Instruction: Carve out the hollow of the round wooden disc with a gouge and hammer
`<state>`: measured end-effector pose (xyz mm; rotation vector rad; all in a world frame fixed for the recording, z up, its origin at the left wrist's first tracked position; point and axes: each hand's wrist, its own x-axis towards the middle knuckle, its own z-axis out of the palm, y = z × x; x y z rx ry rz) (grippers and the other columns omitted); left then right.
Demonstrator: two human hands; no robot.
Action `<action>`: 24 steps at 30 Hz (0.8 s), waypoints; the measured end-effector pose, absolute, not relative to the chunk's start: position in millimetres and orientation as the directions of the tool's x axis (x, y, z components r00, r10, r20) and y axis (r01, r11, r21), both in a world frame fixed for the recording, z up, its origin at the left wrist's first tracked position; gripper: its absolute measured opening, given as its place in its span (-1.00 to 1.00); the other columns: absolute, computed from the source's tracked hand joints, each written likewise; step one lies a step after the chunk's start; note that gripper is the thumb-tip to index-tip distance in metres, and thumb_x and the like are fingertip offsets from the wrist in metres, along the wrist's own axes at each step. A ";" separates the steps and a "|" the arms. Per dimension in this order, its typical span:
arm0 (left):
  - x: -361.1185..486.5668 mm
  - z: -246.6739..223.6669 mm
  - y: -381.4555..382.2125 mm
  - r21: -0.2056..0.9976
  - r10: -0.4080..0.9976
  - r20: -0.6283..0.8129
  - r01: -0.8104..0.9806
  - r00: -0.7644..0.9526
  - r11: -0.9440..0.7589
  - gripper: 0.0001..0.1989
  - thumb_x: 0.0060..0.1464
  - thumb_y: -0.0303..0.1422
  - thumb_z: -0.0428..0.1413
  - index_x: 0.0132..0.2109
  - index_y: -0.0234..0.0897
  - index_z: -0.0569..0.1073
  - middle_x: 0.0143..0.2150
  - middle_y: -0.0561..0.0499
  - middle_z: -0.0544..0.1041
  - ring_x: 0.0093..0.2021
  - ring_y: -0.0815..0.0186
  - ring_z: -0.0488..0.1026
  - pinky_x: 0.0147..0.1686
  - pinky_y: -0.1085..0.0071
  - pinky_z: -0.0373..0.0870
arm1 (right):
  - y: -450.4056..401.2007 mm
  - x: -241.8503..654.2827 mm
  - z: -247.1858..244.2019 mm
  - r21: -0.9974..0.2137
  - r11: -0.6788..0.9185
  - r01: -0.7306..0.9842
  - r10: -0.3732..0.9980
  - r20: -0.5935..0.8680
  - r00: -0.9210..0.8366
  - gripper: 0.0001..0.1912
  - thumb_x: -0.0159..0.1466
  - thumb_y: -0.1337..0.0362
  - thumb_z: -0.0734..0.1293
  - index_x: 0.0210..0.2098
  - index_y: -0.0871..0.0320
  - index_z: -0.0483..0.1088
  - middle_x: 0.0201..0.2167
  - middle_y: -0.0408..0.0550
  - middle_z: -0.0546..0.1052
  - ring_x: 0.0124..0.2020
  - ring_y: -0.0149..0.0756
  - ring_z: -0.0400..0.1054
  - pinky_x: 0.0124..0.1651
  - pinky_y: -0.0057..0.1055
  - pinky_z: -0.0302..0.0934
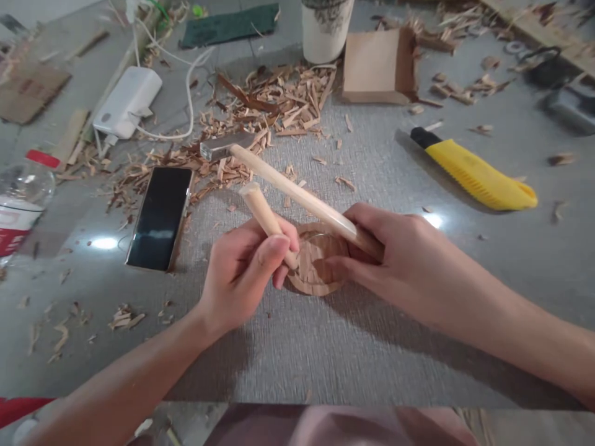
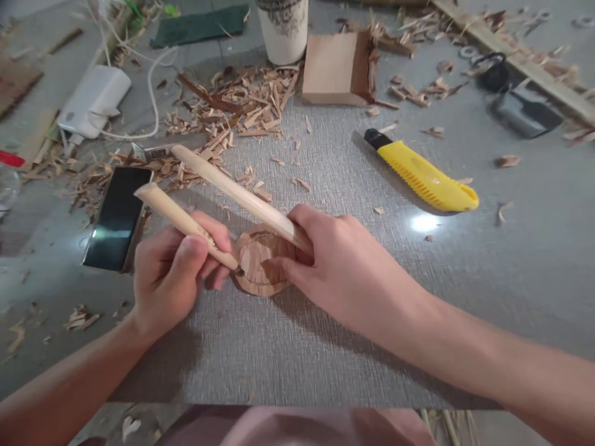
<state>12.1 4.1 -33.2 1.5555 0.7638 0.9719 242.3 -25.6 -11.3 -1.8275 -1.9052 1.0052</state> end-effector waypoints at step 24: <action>0.9 -26.7 7.1 0.952 0.888 0.293 -0.190 0.355 -0.238 -0.71 0.45 -0.19 0.17 -0.14 -0.32 0.63 -0.36 0.03 0.46 -0.56 0.47 0.29 -0.60 0.42 0.28 | -26.0 246.8 -14.3 -0.722 -0.128 0.680 0.963 -0.253 -0.087 -0.58 0.28 0.01 0.47 -0.45 0.04 0.20 -0.62 -0.32 0.19 -0.62 -0.45 0.05 -0.62 -0.42 -0.09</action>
